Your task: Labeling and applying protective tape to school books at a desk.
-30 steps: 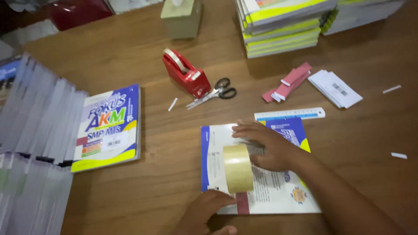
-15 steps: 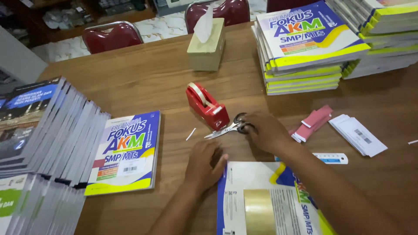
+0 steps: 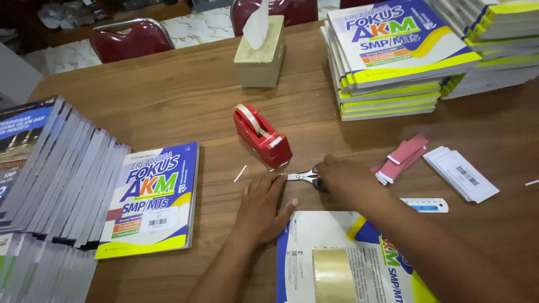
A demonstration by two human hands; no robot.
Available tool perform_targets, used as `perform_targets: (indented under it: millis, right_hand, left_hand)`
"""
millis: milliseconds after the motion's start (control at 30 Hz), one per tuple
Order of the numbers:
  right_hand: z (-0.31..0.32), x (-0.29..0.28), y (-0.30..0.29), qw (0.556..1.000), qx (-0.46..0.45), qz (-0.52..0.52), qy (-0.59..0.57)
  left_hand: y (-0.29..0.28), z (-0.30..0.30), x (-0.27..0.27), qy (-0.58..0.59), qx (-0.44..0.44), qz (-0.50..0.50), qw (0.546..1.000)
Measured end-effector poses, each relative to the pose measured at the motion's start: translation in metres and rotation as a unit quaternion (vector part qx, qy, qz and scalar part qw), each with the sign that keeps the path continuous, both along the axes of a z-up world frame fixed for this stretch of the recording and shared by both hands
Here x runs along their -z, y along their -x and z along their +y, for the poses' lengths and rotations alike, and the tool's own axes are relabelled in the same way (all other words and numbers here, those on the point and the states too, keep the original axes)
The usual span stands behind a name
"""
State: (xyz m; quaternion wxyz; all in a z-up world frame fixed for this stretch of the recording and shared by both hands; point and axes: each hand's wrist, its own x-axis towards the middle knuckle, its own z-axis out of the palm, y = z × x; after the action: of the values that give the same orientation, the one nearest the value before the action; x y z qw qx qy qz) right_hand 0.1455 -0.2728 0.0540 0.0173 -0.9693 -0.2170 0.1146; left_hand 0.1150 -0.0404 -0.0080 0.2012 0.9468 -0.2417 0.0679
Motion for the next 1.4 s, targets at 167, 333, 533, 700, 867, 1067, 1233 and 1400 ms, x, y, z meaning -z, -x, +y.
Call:
perform_targets:
  millis: [167, 333, 533, 700, 867, 1067, 1233, 1400]
  right_hand:
    - [-0.006, 0.021, 0.006, 1.0, -0.01, -0.01, 0.01]
    - [-0.004, -0.008, 0.021, 1.0, 0.012, 0.015, -0.003]
    - [-0.037, -0.016, 0.033, 0.993, 0.112, -0.031, -0.008]
    - [-0.047, -0.029, 0.053, 0.986, 0.066, -0.152, 0.002]
    - [-0.05, -0.016, 0.057, 0.98, 0.057, -0.191, 0.026]
    - [-0.05, 0.005, 0.057, 0.946, -0.003, -0.316, -0.075]
    - [-0.055, 0.017, 0.058, 0.954, 0.004, -0.281, -0.107]
    - [-0.068, 0.024, 0.064, 0.952, 0.056, -0.268, -0.139]
  left_hand:
    - [-0.002, 0.0, 0.008, 0.005, -0.007, -0.061, 0.998]
    - [0.002, 0.002, 0.007, 0.001, -0.042, -0.03, 0.999]
    - [0.003, 0.001, 0.004, -0.016, -0.058, 0.009, 0.998]
    - [0.003, 0.001, 0.006, 0.036, -0.05, -0.03, 0.998]
    - [0.012, -0.008, -0.005, 0.2, 0.136, -0.143, 0.96]
    - [0.018, -0.036, 0.003, 0.321, 0.059, -0.048, 0.944]
    - [0.004, -0.032, 0.043, 0.349, -0.01, 0.092, 0.932]
    - [-0.008, -0.016, 0.044, 0.323, -0.138, 0.134, 0.927]
